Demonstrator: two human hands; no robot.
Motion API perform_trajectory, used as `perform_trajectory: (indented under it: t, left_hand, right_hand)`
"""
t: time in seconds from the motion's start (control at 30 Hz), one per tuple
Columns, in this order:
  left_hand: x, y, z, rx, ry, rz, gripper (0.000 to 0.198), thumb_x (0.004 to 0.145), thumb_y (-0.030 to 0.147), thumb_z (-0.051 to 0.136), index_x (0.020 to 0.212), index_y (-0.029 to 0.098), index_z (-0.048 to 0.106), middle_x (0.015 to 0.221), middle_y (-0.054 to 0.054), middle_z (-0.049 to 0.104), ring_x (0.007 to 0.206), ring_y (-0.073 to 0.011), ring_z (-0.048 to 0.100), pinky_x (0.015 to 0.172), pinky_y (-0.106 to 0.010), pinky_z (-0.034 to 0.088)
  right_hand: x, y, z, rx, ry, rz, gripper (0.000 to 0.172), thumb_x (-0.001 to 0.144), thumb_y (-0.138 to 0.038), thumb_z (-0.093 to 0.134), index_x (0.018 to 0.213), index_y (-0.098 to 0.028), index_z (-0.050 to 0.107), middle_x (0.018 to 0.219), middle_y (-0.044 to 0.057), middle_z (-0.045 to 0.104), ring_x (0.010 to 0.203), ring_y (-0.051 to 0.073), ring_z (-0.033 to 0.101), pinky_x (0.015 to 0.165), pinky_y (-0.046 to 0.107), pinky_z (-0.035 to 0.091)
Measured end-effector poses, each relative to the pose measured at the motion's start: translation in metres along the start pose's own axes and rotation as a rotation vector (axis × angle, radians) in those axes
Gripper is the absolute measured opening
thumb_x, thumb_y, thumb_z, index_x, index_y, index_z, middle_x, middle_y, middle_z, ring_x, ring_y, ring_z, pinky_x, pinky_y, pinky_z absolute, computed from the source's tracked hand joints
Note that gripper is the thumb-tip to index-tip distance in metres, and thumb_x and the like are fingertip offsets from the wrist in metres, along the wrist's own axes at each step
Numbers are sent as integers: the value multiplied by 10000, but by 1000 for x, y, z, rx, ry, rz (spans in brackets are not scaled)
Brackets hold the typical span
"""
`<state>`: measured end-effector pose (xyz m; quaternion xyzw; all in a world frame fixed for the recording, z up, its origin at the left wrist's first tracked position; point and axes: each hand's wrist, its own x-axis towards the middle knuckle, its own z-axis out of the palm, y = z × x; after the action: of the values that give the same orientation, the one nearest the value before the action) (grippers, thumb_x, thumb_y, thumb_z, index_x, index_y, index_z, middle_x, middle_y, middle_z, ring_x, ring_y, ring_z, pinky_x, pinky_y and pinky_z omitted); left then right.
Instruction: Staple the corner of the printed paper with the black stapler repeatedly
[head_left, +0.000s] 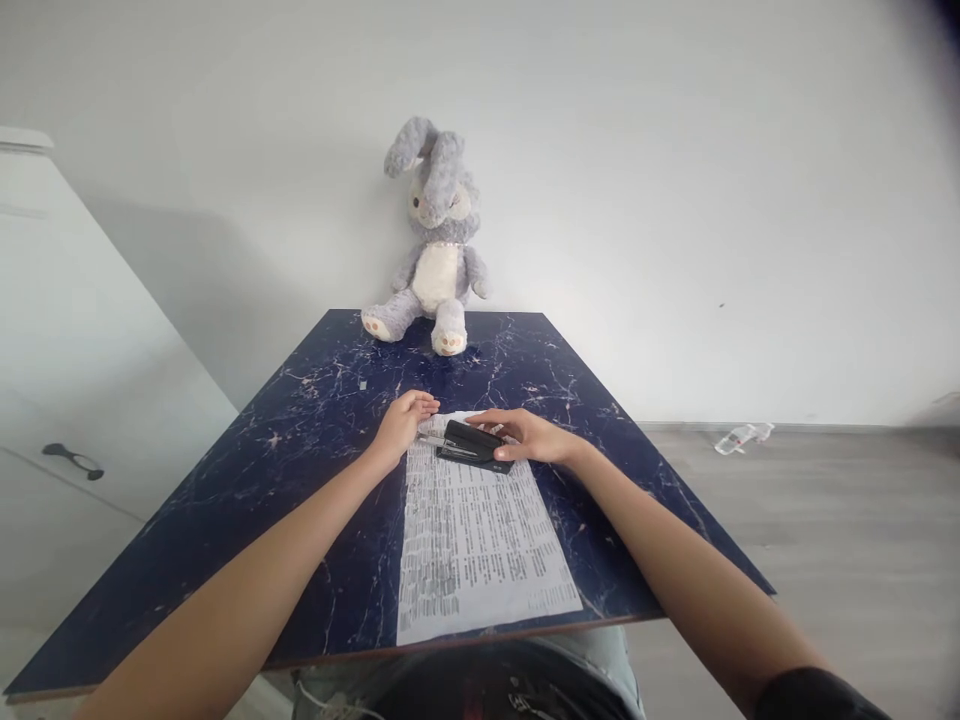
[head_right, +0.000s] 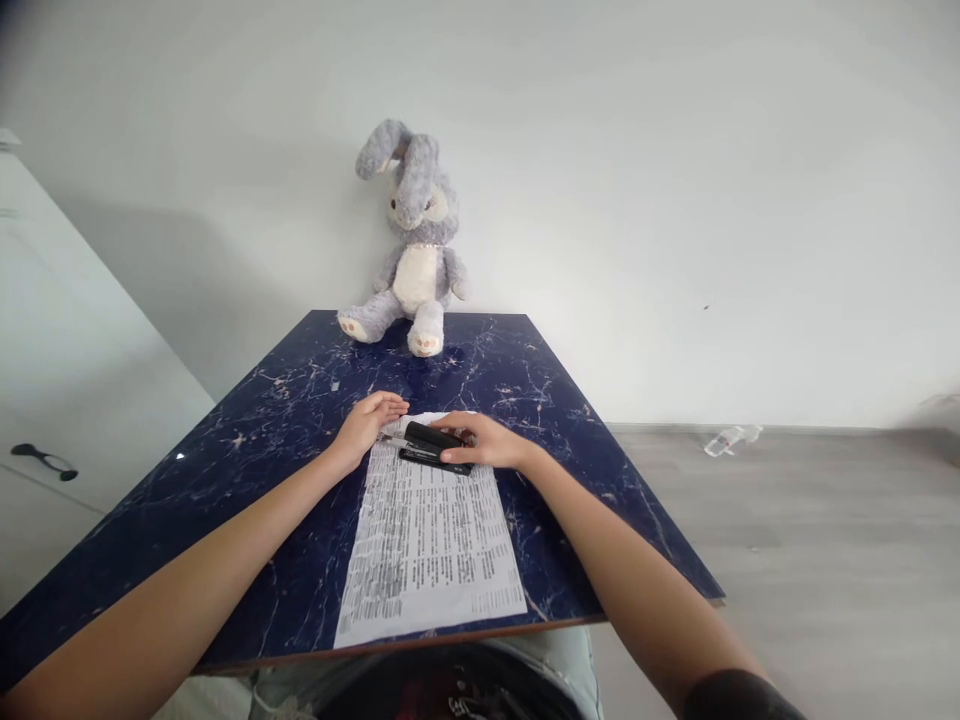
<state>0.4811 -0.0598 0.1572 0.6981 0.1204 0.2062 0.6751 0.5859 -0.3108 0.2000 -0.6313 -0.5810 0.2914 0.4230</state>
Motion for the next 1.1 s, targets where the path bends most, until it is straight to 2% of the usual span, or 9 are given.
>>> perform_trajectory:
  t: [0.23,0.43,0.53,0.63,0.7,0.8,0.93,1.03,1.1]
  left_hand:
    - [-4,10,-1,-154,99,8,129,866,254,624,888,169,718,1062,-118,758,1096,-254,697,1093,-444,462]
    - [-13,29,0,-711,-81,-442,401,1027,436,489,979,109,716,1099,-184,739,995,-246,722,936,-371,567]
    - [-18,32,6,-744,-185,-530,469,1030,494,486,1024,82,710,981,-172,733,867,-227,718,794,-328,596]
    - [-20,30,10,-710,-148,-542,248,1006,299,578,976,86,700,927,-148,725,833,-201,718,817,-310,605]
    - [-17,28,10,-647,-61,-499,75,935,89,612,930,88,687,925,-149,727,873,-206,731,910,-334,604]
    - [-12,26,4,-571,120,-330,191,882,-47,556,903,115,655,981,-141,731,992,-205,737,1050,-366,557]
    - [-11,34,-5,-354,323,135,53,996,162,555,971,163,602,1066,-99,721,1035,-184,736,1086,-385,530]
    - [-23,46,-1,-119,230,333,232,1019,397,553,1144,201,544,1055,-106,743,958,-233,759,953,-457,593]
    - [-35,53,8,-16,97,327,331,1015,478,536,1218,217,514,1020,-108,761,917,-251,764,897,-453,601]
  right_hand:
    - [11,-6,33,-557,246,-230,487,864,-58,607,1329,-204,615,1320,104,671,1158,251,662,1006,430,541]
    - [9,-18,39,-1254,421,-298,518,952,12,476,1406,-213,579,1458,122,594,1301,320,570,985,477,527]
    - [11,-23,43,-1387,378,-315,449,978,-25,498,1380,-197,602,1466,125,589,1284,328,572,982,470,521]
    - [14,-23,44,-1293,445,-264,468,944,2,500,1339,-212,631,1433,118,611,1237,318,593,966,462,518]
    - [15,-19,41,-1077,582,-183,483,899,4,520,1304,-225,649,1373,113,641,1174,293,622,937,433,524]
    - [14,-12,32,-664,715,36,275,864,-134,621,1122,-188,699,1047,85,724,880,239,676,740,349,528]
    - [10,-5,22,-430,503,247,131,817,-294,721,831,-168,688,712,-3,650,618,168,583,575,277,406]
    - [7,-7,21,-497,364,152,175,805,-326,778,828,-167,706,752,18,679,669,180,601,647,303,453]
    - [7,-13,22,-600,442,3,282,824,-399,804,973,-171,732,907,74,730,830,238,651,793,381,511]
